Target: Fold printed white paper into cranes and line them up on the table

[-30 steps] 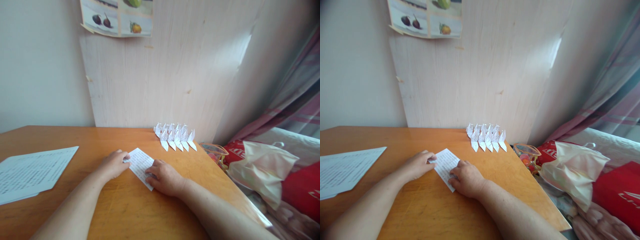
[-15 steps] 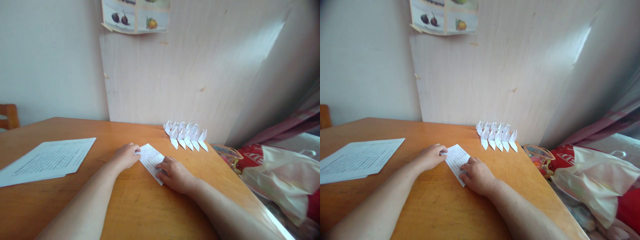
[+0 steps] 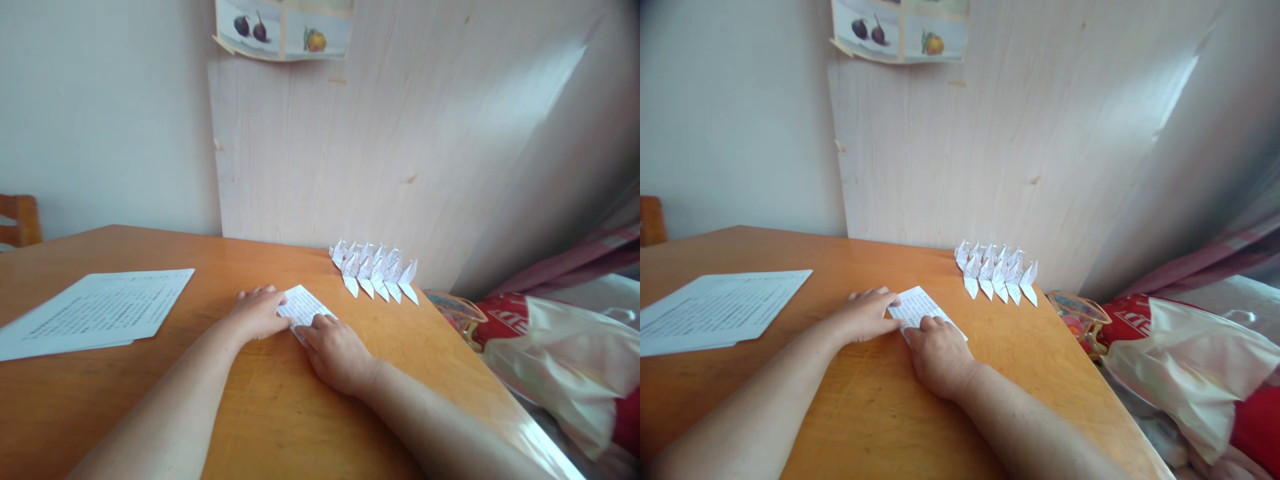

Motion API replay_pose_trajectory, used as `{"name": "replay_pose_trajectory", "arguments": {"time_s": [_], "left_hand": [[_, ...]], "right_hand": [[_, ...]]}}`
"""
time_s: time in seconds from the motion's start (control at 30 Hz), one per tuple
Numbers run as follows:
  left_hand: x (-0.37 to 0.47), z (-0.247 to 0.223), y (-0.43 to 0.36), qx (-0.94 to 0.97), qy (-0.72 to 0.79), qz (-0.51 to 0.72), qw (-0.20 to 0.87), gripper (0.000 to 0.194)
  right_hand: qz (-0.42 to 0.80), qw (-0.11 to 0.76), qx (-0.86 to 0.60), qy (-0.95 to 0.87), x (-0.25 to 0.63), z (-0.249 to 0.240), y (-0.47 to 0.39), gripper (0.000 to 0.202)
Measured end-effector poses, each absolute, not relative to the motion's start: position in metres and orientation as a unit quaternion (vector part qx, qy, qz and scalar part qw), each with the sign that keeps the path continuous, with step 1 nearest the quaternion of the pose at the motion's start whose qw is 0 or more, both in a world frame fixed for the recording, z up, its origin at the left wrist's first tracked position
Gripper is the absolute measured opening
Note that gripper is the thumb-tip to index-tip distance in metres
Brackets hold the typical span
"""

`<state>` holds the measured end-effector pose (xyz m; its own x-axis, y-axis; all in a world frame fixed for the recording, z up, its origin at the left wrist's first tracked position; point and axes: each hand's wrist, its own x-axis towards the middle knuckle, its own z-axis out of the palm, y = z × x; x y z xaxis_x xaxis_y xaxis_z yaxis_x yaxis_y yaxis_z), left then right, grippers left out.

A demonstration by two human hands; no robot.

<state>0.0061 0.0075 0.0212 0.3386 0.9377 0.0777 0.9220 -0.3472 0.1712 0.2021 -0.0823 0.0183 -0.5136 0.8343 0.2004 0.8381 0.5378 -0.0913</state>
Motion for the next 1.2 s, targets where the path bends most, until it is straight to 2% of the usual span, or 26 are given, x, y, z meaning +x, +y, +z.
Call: {"name": "replay_pose_trajectory", "arguments": {"time_s": [0.3, 1.2], "left_hand": [[0.005, 0.022, 0.006, 0.824, 0.560, 0.068, 0.051, 0.064], [0.004, 0.020, 0.008, 0.825, 0.554, 0.080, 0.074, 0.063]], "right_hand": [[-0.036, 0.086, -0.478, -0.873, 0.201, 0.020, -0.082, 0.029], [-0.042, 0.009, -0.425, -0.904, 0.218, 0.043, -0.109, 0.020]]}}
